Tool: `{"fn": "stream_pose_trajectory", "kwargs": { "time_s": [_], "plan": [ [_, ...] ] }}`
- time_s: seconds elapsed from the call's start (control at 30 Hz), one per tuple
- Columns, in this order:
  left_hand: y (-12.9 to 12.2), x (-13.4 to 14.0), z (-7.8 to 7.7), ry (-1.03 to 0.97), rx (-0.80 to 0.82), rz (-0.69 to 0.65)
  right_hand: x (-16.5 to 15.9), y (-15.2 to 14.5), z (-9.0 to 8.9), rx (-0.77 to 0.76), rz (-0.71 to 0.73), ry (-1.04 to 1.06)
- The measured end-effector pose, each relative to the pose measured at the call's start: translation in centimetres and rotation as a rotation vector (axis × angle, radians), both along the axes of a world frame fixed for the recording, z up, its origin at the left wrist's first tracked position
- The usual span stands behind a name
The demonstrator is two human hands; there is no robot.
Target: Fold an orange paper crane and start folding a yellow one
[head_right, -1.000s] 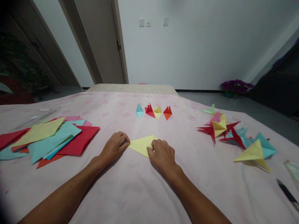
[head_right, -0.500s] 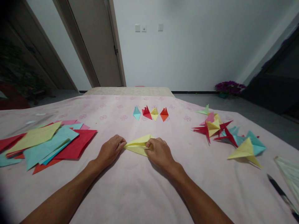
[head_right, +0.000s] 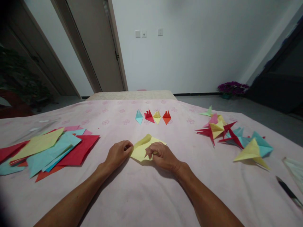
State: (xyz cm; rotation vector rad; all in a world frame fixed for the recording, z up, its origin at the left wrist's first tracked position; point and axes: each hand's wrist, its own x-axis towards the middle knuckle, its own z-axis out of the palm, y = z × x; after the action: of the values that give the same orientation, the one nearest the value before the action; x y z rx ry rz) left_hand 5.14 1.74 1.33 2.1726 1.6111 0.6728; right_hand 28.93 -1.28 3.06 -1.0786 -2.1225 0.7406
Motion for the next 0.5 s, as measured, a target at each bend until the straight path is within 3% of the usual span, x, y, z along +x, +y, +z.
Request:
{"fn": "stream_pose_trajectory", "kwargs": {
  "time_s": [0.17, 0.3, 0.37, 0.43, 0.5],
  "plan": [
    [-0.5, -0.2, 0.3, -0.097, -0.200, 0.013, 1.6, 0.3, 1.5, -0.189, 0.054, -0.152],
    [-1.8, -0.3, 1.3, -0.014, -0.398, -0.105, 1.0, 0.2, 2.5, -0.155, -0.127, -0.331],
    [-2.3, -0.2, 1.9, 0.185, -0.287, -0.063, 0.0, -0.3, 2.4, -0.027, -0.222, -0.471],
    [-2.7, 0.0, 2.1, 0.338, -0.075, 0.005, -1.2, -0.9, 2.1, 0.087, -0.218, -0.590],
    [-2.7, 0.2, 1.6, 0.377, 0.159, -0.058, -2.1, -1.4, 1.7, 0.172, -0.177, -0.647]
  ]
}}
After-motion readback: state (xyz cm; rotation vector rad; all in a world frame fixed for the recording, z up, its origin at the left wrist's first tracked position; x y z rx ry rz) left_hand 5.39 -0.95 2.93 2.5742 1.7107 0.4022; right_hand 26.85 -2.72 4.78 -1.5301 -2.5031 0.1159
